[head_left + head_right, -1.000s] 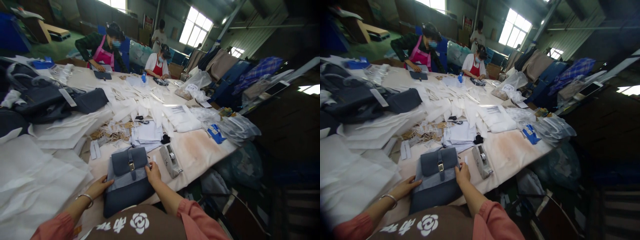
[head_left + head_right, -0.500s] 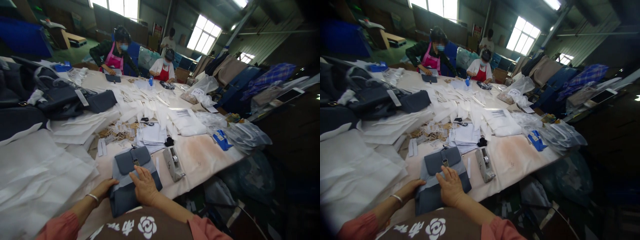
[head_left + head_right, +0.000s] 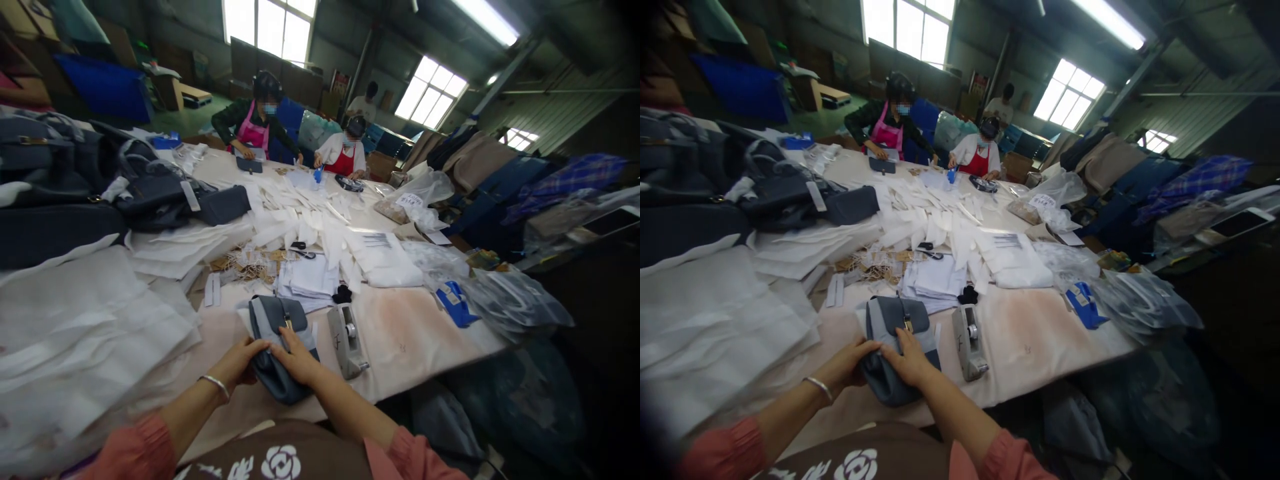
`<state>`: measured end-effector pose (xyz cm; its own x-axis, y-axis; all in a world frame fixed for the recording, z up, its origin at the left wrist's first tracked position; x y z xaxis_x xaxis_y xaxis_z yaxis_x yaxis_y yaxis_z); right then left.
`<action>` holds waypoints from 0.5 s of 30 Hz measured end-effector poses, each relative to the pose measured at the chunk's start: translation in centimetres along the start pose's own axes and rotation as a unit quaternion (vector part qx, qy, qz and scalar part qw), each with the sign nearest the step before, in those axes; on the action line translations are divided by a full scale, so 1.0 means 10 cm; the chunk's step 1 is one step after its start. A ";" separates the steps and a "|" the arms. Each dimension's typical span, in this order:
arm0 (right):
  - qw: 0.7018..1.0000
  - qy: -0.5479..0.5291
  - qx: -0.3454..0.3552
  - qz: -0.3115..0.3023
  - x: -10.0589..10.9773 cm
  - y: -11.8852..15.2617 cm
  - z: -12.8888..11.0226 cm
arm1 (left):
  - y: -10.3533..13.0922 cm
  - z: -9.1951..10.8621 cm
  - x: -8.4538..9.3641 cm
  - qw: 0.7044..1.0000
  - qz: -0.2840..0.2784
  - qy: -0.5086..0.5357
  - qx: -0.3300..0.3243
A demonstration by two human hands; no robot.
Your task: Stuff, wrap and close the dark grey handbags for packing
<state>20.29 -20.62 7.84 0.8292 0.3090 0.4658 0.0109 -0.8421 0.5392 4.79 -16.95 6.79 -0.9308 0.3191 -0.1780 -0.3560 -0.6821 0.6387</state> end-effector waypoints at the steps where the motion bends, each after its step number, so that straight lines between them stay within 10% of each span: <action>1: 0.999 -0.018 0.021 -0.021 0.10 0.02 0.03 | 0.04 0.03 -0.11 1.000 -0.004 0.015 -0.009; 9: 0.921 -0.309 -0.060 -0.229 0.42 0.32 0.22 | 0.16 0.18 -0.71 0.993 -0.002 0.064 -0.102; 15: 0.942 -0.332 -0.033 0.042 0.34 0.18 0.15 | 0.09 0.56 -0.78 0.985 0.005 -0.069 -0.157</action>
<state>23.94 -21.69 9.33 0.9925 -0.1207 -0.0203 -0.0874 -0.8152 0.5725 12.22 -16.42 12.94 -0.9217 0.3838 -0.0558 -0.3759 -0.8485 0.3724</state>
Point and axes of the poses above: each hand's wrist, its own y-axis away from the middle knuckle, its own x-axis out of the back of the hand, z = x × y, the point moved 2 cm from there along -y, towards the middle knuckle, and after that the axes turned 9 degrees about -x, right-handed, at the moved point
